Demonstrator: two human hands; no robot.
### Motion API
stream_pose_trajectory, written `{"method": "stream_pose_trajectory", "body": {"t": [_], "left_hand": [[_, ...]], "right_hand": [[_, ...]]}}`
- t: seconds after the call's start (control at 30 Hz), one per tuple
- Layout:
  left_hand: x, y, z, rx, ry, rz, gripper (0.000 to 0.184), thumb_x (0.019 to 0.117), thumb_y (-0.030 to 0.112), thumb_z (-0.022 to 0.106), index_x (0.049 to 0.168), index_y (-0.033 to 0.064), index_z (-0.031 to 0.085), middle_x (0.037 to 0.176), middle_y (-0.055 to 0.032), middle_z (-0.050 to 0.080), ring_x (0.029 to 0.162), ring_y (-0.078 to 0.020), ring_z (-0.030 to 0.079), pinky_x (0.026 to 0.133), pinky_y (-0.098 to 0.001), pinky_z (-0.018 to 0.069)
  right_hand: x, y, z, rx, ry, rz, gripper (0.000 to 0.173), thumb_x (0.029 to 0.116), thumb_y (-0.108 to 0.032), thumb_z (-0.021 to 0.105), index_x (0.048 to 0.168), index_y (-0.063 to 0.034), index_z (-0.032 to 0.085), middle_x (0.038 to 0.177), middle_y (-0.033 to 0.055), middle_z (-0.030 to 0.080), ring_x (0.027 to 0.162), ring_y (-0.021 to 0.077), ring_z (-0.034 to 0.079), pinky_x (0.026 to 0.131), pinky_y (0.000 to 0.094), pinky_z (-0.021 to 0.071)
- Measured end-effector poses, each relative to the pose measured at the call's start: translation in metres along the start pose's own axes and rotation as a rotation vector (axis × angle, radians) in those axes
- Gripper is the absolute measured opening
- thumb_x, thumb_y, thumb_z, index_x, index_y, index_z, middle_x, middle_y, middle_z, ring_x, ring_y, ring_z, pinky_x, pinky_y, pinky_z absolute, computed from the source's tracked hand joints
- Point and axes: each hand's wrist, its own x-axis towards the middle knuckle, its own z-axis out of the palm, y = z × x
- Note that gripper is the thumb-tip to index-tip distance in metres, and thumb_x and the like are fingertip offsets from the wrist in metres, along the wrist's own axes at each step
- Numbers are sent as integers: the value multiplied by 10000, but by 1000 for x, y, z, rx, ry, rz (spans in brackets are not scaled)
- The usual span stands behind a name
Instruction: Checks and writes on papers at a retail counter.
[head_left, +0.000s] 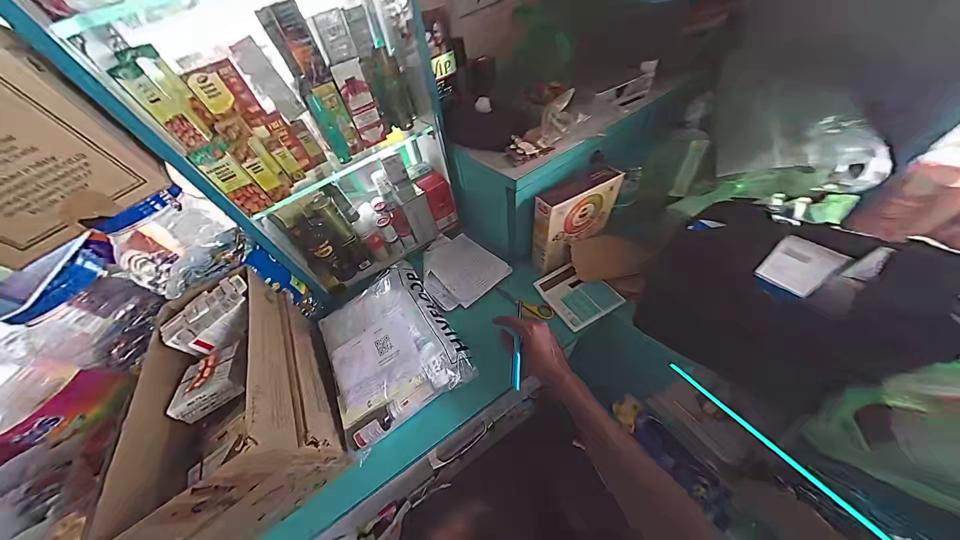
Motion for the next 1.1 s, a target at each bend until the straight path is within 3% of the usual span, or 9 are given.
{"method": "stream_pose_trajectory", "body": {"t": [0.13, 0.27, 0.33, 0.43, 0.6, 0.8, 0.9, 1.0, 1.1], "left_hand": [[6, 26, 11, -23, 89, -25, 497, 1039, 257, 548, 1446, -26, 513, 1423, -205, 582, 1264, -266, 613, 1089, -440, 476], [11, 31, 14, -98, 140, 28, 484, 1046, 222, 535, 1430, -70, 503, 1446, -217, 558, 1344, -260, 551, 1149, -431, 421], [10, 36, 11, -112, 161, 23, 485, 1046, 228, 543, 1438, -57, 504, 1453, -201, 557, 1356, -250, 539, 1158, -433, 411], [7, 44, 5, -112, 185, 63, 466, 1041, 206, 550, 1424, -57, 522, 1444, -204, 565, 1350, -250, 546, 1156, -433, 415], [11, 65, -16, -211, 238, 283, 427, 1042, 205, 536, 1356, -83, 570, 1361, -218, 617, 1255, -260, 614, 1083, -436, 494], [33, 120, -63, -240, 701, 638, 329, 1009, 249, 613, 1299, 101, 658, 1312, -69, 679, 1199, -203, 653, 1005, -404, 553], [55, 156, -92, -333, 869, 836, 634, 1001, 464, 584, 1505, 100, 459, 1545, -94, 482, 1363, -254, 530, 1076, -429, 503], [65, 187, -103, -533, 682, 940, 1104, 873, 675, 625, 1607, 49, 88, 1636, -127, 308, 1418, -259, 463, 1069, -463, 503], [54, 207, -95, -810, 620, 917, 1071, 907, 247, 753, 1606, 82, -40, 1524, -170, 428, 1295, -248, 577, 1029, -442, 551]], "right_hand": [[81, 10, 8, -222, -141, -131, 450, 957, 5, 536, 1336, -183, 689, 1422, 113, 629, 1360, 346, 545, 1114, 535, 430], [135, 14, 21, -420, -368, -155, 528, 984, 55, 465, 1428, -190, 614, 1449, 181, 591, 1502, 403, 350, 1234, 647, 168], [147, 11, 21, -474, -435, -149, 504, 970, 28, 503, 1412, -182, 623, 1399, 198, 619, 1419, 415, 465, 1195, 649, 266], [159, 3, 6, -440, -411, -101, 483, 986, -8, 497, 1393, -226, 640, 1266, 206, 684, 1146, 448, 653, 950, 657, 491], [172, -12, -25, -287, -75, -68, 447, 988, -24, 518, 1349, -232, 681, 1110, 212, 727, 1002, 448, 694, 838, 637, 527], [120, -51, -68, -26, 395, -317, 404, 941, 46, 510, 1240, -94, 743, 1030, 210, 741, 831, 382, 706, 725, 560, 548], [70, -89, -85, -2, 534, -532, 363, 972, 6, 468, 1198, -53, 747, 1213, 176, 734, 1027, 285, 737, 833, 404, 586], [19, -117, -70, -3, 549, -709, 294, 1076, -180, 456, 1249, -179, 694, 1289, 116, 704, 1241, 207, 651, 1054, 365, 520], [-20, -138, -31, 1, 461, -892, 308, 1094, -253, 434, 1344, -267, 612, 1386, 34, 648, 1350, 185, 567, 1173, 435, 410]]}}
